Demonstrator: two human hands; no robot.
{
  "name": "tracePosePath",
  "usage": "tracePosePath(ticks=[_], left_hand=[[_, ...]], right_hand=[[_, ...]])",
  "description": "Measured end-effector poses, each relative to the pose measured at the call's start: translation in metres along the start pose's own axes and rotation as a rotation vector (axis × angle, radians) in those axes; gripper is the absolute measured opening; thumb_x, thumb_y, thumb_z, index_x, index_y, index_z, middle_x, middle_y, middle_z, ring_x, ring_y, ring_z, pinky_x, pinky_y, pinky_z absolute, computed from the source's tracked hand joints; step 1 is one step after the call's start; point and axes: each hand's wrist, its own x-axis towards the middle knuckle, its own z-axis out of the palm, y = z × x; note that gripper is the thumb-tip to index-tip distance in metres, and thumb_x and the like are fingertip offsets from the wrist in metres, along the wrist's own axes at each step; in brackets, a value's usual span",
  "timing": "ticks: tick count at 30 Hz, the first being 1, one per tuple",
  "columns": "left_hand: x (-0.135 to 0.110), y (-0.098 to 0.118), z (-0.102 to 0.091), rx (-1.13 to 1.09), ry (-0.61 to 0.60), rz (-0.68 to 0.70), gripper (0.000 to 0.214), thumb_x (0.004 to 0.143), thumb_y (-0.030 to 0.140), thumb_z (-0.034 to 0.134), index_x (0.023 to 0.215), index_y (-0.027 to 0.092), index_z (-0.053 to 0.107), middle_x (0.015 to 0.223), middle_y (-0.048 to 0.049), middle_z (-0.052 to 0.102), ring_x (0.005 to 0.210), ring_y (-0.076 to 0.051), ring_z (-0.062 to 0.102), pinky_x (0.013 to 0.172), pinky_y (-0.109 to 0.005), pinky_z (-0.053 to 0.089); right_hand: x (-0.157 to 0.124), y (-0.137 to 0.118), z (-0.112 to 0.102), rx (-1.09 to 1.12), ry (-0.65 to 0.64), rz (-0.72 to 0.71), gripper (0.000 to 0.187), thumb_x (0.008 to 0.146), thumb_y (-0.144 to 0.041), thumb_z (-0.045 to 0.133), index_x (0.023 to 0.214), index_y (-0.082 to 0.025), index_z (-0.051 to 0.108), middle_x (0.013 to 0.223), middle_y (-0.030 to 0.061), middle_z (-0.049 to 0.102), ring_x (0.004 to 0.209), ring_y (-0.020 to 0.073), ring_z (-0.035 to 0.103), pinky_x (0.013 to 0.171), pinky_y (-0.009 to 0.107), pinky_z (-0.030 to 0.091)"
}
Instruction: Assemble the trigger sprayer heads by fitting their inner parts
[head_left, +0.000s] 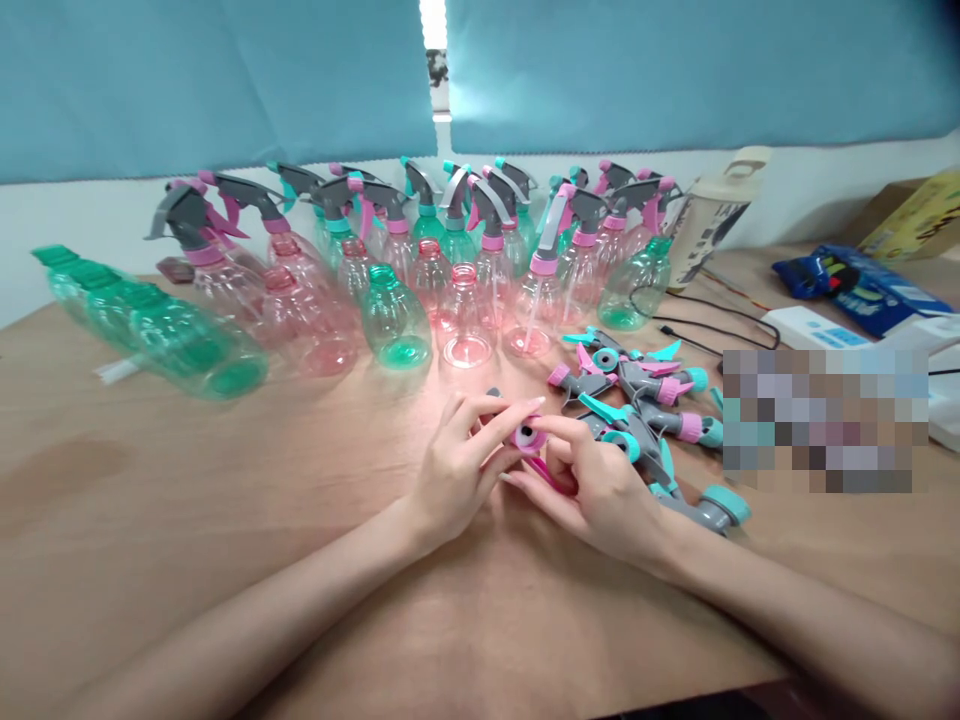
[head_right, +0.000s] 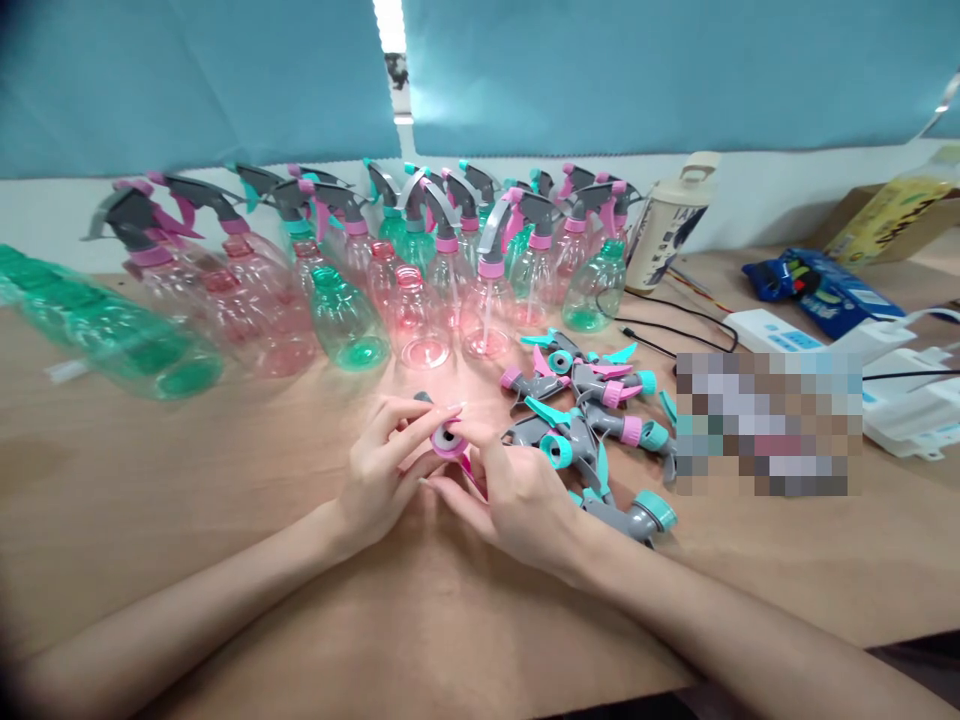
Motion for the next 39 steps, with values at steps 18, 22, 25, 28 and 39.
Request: tracePosePath(ticks=[18, 22, 25, 28, 39], left_hand=[[-0.001, 0.003, 0.003, -0.002, -0.032, 0.033, 0.036, 0.091, 0.015, 0.05, 0.127, 0.02, 0.052, 0.102, -0.0076, 0.057, 0.088, -0.018, 0.05, 0.076, -0.032, 0.048], [-0.001, 0.004, 0.004, 0.001, -0.053, 0.0, 0.036, 0.092, 0.017, 0.049, 0.128, 0.021, 0.052, 0.102, -0.0079, 0.057, 0.091, -0.019, 0.05, 0.077, -0.033, 0.048], [-0.001, 0.005, 0.004, 0.007, -0.063, -0.019, 0.036, 0.094, 0.02, 0.047, 0.129, 0.023, 0.051, 0.103, -0.0079, 0.058, 0.094, -0.02, 0.051, 0.077, -0.032, 0.048], [-0.001, 0.006, 0.005, 0.012, -0.055, -0.03, 0.037, 0.094, 0.021, 0.047, 0.13, 0.024, 0.051, 0.103, -0.0074, 0.058, 0.094, -0.02, 0.051, 0.077, -0.032, 0.048], [0.001, 0.009, 0.006, 0.064, -0.025, -0.074, 0.036, 0.096, 0.036, 0.039, 0.121, 0.018, 0.056, 0.099, -0.0094, 0.06, 0.093, -0.022, 0.052, 0.08, -0.037, 0.046]], right_hand=[[0.01, -0.004, -0.011, -0.065, 0.033, -0.06, 0.009, 0.091, -0.019, 0.049, 0.1, -0.018, 0.047, 0.055, -0.0076, 0.05, 0.038, 0.0062, 0.041, 0.041, 0.018, 0.032], [0.011, -0.003, -0.012, -0.134, 0.065, -0.082, 0.006, 0.091, -0.02, 0.05, 0.097, -0.017, 0.052, 0.059, -0.0044, 0.057, 0.042, 0.0068, 0.047, 0.044, 0.019, 0.037], [0.01, -0.002, -0.011, -0.16, 0.084, -0.083, 0.008, 0.092, -0.022, 0.049, 0.095, -0.017, 0.054, 0.064, -0.0014, 0.062, 0.046, 0.0081, 0.053, 0.046, 0.02, 0.04], [0.009, -0.002, -0.009, -0.169, 0.077, -0.053, 0.009, 0.092, -0.022, 0.05, 0.095, -0.017, 0.057, 0.068, 0.001, 0.064, 0.051, 0.01, 0.057, 0.048, 0.021, 0.042], [0.013, -0.005, -0.017, -0.186, 0.122, 0.008, 0.023, 0.092, -0.039, 0.051, 0.095, -0.018, 0.058, 0.066, 0.0002, 0.063, 0.054, 0.0104, 0.059, 0.05, 0.019, 0.043]])
